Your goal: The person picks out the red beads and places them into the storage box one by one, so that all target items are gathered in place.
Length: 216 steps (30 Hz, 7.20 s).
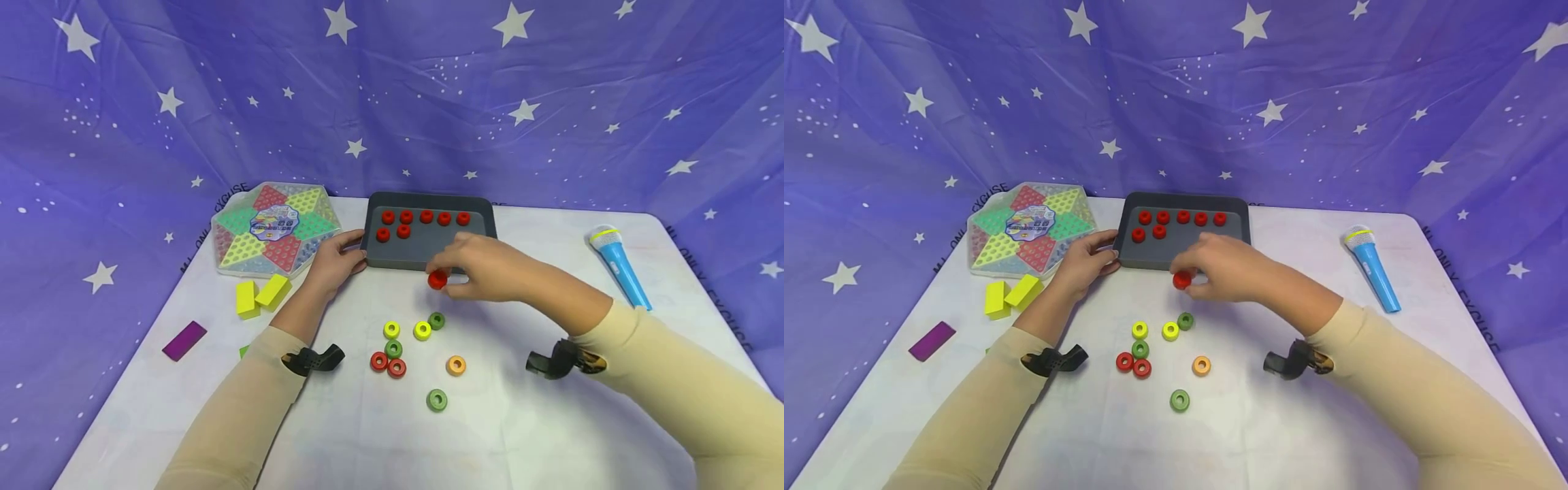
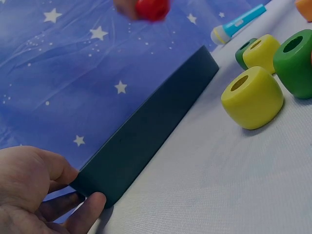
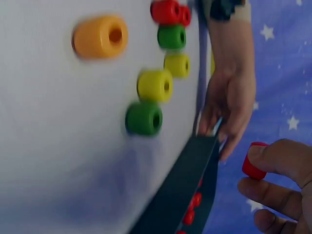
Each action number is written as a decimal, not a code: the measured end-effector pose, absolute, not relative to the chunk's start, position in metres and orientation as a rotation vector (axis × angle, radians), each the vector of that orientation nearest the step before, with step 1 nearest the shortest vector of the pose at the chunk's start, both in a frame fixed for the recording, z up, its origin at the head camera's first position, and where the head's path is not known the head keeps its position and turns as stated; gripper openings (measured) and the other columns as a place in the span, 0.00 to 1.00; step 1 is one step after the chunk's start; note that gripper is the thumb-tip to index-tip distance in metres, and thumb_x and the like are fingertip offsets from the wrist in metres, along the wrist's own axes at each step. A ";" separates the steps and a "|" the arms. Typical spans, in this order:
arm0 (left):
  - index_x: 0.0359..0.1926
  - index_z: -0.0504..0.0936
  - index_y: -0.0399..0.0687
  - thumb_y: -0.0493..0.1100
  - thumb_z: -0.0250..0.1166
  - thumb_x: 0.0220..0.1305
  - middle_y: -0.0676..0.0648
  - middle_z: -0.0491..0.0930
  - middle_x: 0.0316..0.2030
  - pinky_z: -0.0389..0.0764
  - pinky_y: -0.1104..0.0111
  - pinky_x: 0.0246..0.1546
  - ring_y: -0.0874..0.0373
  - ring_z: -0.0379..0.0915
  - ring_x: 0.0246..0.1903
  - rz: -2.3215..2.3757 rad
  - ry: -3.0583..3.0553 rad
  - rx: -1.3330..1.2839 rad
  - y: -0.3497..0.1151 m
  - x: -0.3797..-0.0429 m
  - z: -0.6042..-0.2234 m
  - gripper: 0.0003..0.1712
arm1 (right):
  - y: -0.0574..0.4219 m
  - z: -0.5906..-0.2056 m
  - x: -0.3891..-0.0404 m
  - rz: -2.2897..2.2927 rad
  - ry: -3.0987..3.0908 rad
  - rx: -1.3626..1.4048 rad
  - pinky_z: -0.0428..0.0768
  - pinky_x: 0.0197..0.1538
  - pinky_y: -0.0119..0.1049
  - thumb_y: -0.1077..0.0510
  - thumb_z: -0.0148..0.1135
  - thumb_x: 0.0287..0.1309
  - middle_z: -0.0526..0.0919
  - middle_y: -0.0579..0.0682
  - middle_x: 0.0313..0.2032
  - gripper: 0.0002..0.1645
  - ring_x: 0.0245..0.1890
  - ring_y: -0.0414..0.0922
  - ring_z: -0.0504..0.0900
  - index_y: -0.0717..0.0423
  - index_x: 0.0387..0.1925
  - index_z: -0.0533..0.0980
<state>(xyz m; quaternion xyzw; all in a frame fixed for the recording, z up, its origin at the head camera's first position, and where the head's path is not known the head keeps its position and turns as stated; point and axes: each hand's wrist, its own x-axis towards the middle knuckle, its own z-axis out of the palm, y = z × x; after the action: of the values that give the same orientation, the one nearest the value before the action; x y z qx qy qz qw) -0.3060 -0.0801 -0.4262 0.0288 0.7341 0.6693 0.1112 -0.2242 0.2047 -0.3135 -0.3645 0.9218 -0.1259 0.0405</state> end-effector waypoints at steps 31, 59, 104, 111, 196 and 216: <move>0.71 0.73 0.46 0.33 0.61 0.69 0.44 0.72 0.68 0.86 0.62 0.53 0.51 0.78 0.56 1.955 2.164 0.062 -0.080 -0.308 -0.426 0.30 | 0.188 -0.343 -0.375 -0.073 2.753 -0.838 0.78 0.38 0.41 0.56 0.69 0.58 0.82 0.48 0.33 0.13 0.33 0.48 0.77 0.51 0.46 0.84; 0.68 0.77 0.46 0.34 0.61 0.64 0.44 0.77 0.61 0.88 0.68 0.45 0.52 0.80 0.49 1.977 2.191 0.014 -0.078 -0.307 -0.425 0.30 | 0.161 -0.315 -0.297 -0.275 2.765 -1.060 0.83 0.41 0.39 0.45 0.69 0.62 0.85 0.42 0.37 0.22 0.36 0.41 0.82 0.45 0.55 0.81; 0.70 0.74 0.46 0.32 0.60 0.67 0.42 0.75 0.63 0.87 0.62 0.50 0.51 0.78 0.52 1.978 2.150 0.043 -0.079 -0.305 -0.425 0.30 | 0.179 -0.337 -0.166 -0.335 2.881 -1.321 0.80 0.44 0.35 0.49 0.73 0.56 0.83 0.35 0.37 0.16 0.39 0.38 0.76 0.43 0.46 0.84; 0.69 0.74 0.45 0.32 0.59 0.65 0.42 0.75 0.63 0.87 0.64 0.50 0.51 0.78 0.51 1.983 2.148 0.047 -0.079 -0.306 -0.425 0.31 | 0.197 -0.306 -0.199 -0.306 2.899 -1.200 0.81 0.43 0.36 0.51 0.73 0.54 0.82 0.35 0.37 0.15 0.39 0.39 0.76 0.40 0.45 0.85; 0.69 0.75 0.46 0.32 0.59 0.65 0.41 0.76 0.61 0.87 0.63 0.49 0.52 0.79 0.49 1.980 2.156 0.056 -0.080 -0.304 -0.424 0.30 | 0.119 -0.393 -0.172 -0.281 2.576 -1.548 0.76 0.32 0.26 0.49 0.71 0.57 0.76 0.33 0.42 0.18 0.34 0.30 0.75 0.38 0.50 0.81; 0.70 0.74 0.47 0.33 0.59 0.65 0.42 0.76 0.61 0.87 0.62 0.50 0.51 0.78 0.52 1.978 2.147 0.051 -0.080 -0.305 -0.423 0.31 | 0.127 -0.359 -0.178 -0.409 2.643 -1.675 0.79 0.36 0.26 0.49 0.69 0.61 0.79 0.35 0.42 0.13 0.34 0.31 0.77 0.41 0.47 0.82</move>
<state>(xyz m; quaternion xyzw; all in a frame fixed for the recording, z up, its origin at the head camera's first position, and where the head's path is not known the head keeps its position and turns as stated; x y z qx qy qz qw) -0.3050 -0.0804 -0.4235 0.0173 0.7309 0.6733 0.1105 -0.1775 0.1270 -0.3593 -0.5307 0.8375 -0.1296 -0.0072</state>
